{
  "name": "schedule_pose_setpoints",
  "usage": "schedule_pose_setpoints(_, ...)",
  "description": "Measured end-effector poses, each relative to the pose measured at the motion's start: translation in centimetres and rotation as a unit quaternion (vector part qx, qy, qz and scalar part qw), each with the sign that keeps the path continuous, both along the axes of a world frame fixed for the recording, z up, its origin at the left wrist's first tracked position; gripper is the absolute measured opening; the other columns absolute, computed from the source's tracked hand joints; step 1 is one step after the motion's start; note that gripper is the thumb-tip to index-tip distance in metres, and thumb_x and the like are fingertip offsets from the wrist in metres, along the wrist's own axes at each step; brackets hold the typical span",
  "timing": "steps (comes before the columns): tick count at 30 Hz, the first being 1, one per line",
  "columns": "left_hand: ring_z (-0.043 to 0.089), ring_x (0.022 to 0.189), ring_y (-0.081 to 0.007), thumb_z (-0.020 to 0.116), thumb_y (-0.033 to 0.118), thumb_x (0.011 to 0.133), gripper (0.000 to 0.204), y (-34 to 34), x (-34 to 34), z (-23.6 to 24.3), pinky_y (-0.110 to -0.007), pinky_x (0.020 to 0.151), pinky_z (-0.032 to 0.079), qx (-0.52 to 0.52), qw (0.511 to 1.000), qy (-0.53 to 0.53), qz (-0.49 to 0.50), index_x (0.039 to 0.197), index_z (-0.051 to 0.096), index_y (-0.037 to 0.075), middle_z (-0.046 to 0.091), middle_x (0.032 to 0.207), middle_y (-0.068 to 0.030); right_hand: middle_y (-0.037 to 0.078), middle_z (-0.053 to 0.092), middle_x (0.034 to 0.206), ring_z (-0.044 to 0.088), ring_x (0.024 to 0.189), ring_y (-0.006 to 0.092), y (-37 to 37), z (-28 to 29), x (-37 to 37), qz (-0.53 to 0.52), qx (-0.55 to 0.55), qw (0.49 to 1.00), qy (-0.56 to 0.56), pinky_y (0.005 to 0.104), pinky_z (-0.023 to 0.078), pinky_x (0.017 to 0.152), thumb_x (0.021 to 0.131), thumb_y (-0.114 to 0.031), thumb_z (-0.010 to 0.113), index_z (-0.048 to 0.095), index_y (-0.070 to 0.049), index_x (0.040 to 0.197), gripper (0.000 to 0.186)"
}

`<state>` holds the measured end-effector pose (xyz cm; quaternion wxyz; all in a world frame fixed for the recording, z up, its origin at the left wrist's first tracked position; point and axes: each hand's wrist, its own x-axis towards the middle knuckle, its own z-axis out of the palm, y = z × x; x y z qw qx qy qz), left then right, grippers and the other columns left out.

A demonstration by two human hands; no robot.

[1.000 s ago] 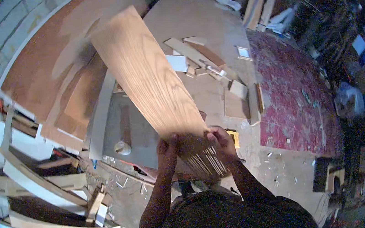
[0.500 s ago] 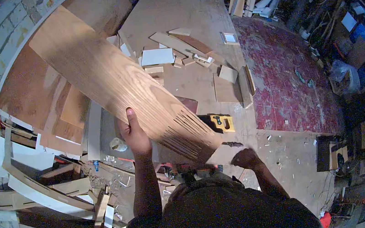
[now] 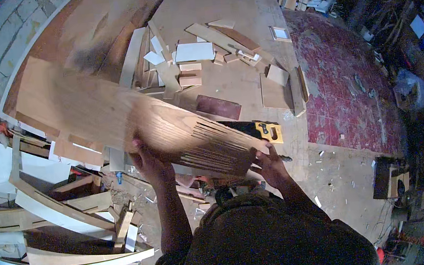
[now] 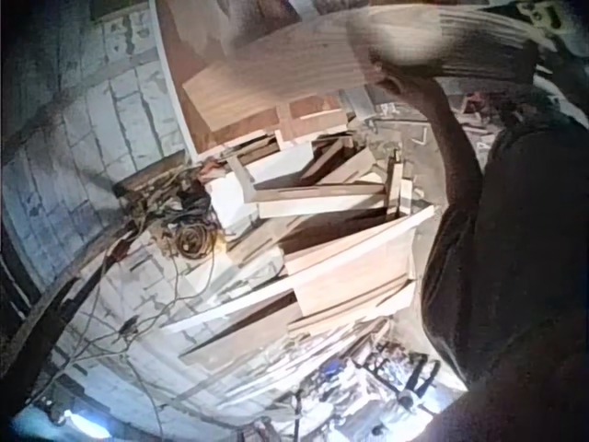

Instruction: The person cuts a wood plank with a hand saw.

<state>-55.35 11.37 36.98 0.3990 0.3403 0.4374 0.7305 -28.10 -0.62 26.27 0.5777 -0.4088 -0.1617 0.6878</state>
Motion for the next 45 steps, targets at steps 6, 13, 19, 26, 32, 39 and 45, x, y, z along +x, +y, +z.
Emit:
schedule_pose_setpoints(6,0.05,0.117,-0.0287,0.055,0.034,0.094,0.048,-1.5,-1.7,-0.5,-0.045,0.097,0.044,-0.043,0.993,-0.107,-0.02,0.13,0.042,0.006,0.049,0.13,-0.013,0.013,0.053,0.123,0.052,0.112,0.0289,1.1,-0.6,-1.4,0.031,-0.069,0.995,-0.066,0.05,0.039,0.097,0.092,-0.027,0.055,0.043,-0.008,0.128,0.042)
schedule_pose_setpoints(13,0.053,0.113,-0.03,0.054,0.027,0.094,0.04,-4.2,-1.0,-4.0,-0.047,0.095,0.045,-0.085,0.988,-0.019,-0.125,0.123,0.051,0.0,0.054,0.125,-0.0163,0.016,0.053,0.125,0.054,0.111,0.0319,0.2,-1.9,-2.1,0.026,-0.097,0.995,-0.013,0.0479,0.041,0.099,0.091,-0.031,0.054,0.047,0.0,0.126,0.047)
schedule_pose_setpoints(19,0.057,0.107,-0.0286,0.056,0.023,0.093,0.041,-5.6,-1.7,-6.1,-0.047,0.09,0.049,-0.128,0.986,-0.043,-0.098,0.124,0.052,-0.003,0.056,0.123,-0.0153,0.013,0.058,0.12,0.059,0.103,0.0239,1.6,-7.0,1.0,0.204,-0.072,0.969,-0.116,0.0368,0.048,0.088,0.086,-0.029,0.065,0.046,-0.004,0.13,0.054)
schedule_pose_setpoints(26,0.057,0.104,-0.0281,0.056,0.023,0.093,0.04,-5.7,-3.6,-4.3,-0.046,0.087,0.051,-0.084,0.987,0.1,-0.091,0.125,0.049,0.0,0.055,0.122,-0.0159,0.012,0.065,0.109,0.063,0.097,0.0236,1.3,-16.5,9.9,0.192,0.043,0.827,-0.526,0.0358,0.052,0.083,0.082,-0.034,0.069,0.052,-0.006,0.123,0.053)
schedule_pose_setpoints(32,0.057,0.103,-0.0254,0.061,0.018,0.09,0.047,-6.7,-5.9,-4.3,-0.04,0.083,0.051,-0.161,0.984,0.071,-0.032,0.129,0.042,-0.001,0.054,0.123,-0.0151,0.012,0.052,0.119,0.054,0.106,0.0344,3.9,-18.4,13.3,0.167,-0.087,0.566,-0.802,0.0453,0.049,0.085,0.076,-0.037,0.072,0.049,-0.009,0.126,0.062)
schedule_pose_setpoints(39,0.059,0.099,-0.0215,0.064,0.016,0.089,0.041,-8.8,-6.4,-1.5,-0.032,0.087,0.047,-0.167,0.964,0.2,-0.054,0.12,0.053,-0.007,0.062,0.112,-0.0145,0.011,0.033,0.141,0.043,0.119,0.0392,8.9,-19.6,16.3,0.082,-0.228,0.62,-0.746,0.0496,0.048,0.088,0.079,-0.045,0.064,0.041,-0.026,0.133,0.061)
schedule_pose_setpoints(45,0.055,0.076,-0.0137,0.066,0.012,0.087,0.034,-10.5,-5.5,-0.2,-0.026,0.068,0.044,-0.176,0.962,0.209,-0.004,0.114,0.057,-0.005,0.064,0.09,-0.0075,0.023,0.056,0.115,0.059,0.099,0.0395,9.8,-25.3,18.9,0.049,-0.219,0.641,-0.734,0.0467,0.048,0.089,0.075,-0.059,0.062,0.039,-0.007,0.132,0.08)
